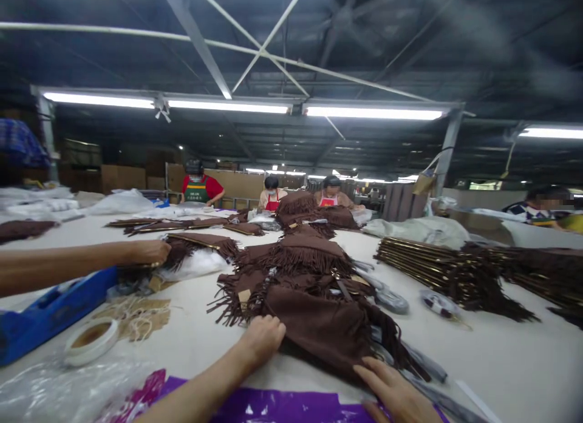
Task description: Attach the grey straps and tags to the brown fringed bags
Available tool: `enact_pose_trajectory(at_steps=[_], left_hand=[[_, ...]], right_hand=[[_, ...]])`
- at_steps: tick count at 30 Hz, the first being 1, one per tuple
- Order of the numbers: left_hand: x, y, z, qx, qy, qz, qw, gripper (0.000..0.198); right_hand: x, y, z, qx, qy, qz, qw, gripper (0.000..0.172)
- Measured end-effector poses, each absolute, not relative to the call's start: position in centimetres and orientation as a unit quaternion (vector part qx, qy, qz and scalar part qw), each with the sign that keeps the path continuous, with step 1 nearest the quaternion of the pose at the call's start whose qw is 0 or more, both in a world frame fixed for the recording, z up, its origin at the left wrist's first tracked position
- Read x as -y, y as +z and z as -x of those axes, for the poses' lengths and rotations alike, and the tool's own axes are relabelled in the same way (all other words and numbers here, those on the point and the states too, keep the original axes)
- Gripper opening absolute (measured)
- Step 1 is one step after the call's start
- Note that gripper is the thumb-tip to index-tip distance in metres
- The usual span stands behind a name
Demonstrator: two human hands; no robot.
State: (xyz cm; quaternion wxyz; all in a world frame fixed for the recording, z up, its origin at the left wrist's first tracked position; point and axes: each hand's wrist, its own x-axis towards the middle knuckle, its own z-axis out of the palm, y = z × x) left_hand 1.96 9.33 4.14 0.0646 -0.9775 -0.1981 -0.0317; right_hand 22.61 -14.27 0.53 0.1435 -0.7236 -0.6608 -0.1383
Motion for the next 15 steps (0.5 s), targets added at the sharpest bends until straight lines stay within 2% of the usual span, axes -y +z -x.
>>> enact_pose_trajectory(at_steps=[2,4,9,13,15], left_hand=[[-10.3,5.5,-1.9,0.220,-0.037,0.973,0.064,0.017],[-11.2,7.4,-1.8,0.239,-0.045,0.968,0.057,0.013],[-12.1,12.2,-0.4,0.244,-0.062,0.967,0.028,0.009],[-11.5,12.5,2.3,0.238,-0.076,0.968,-0.012,0.010],[-11.1,11.2,3.6,0.229,-0.068,0.970,-0.050,0.009]], right_hand=[[13.2,0.1,-23.0,0.629,-0.191,0.744,0.117,0.047],[12.1,0.3,-23.5,0.601,-0.223,0.761,0.097,0.043],[10.1,1.7,-24.3,0.594,-0.197,0.775,0.091,0.037],[9.9,2.1,-23.6,0.603,-0.180,0.764,0.140,0.034],[10.0,2.1,-23.0,0.605,-0.173,0.766,0.131,0.032]])
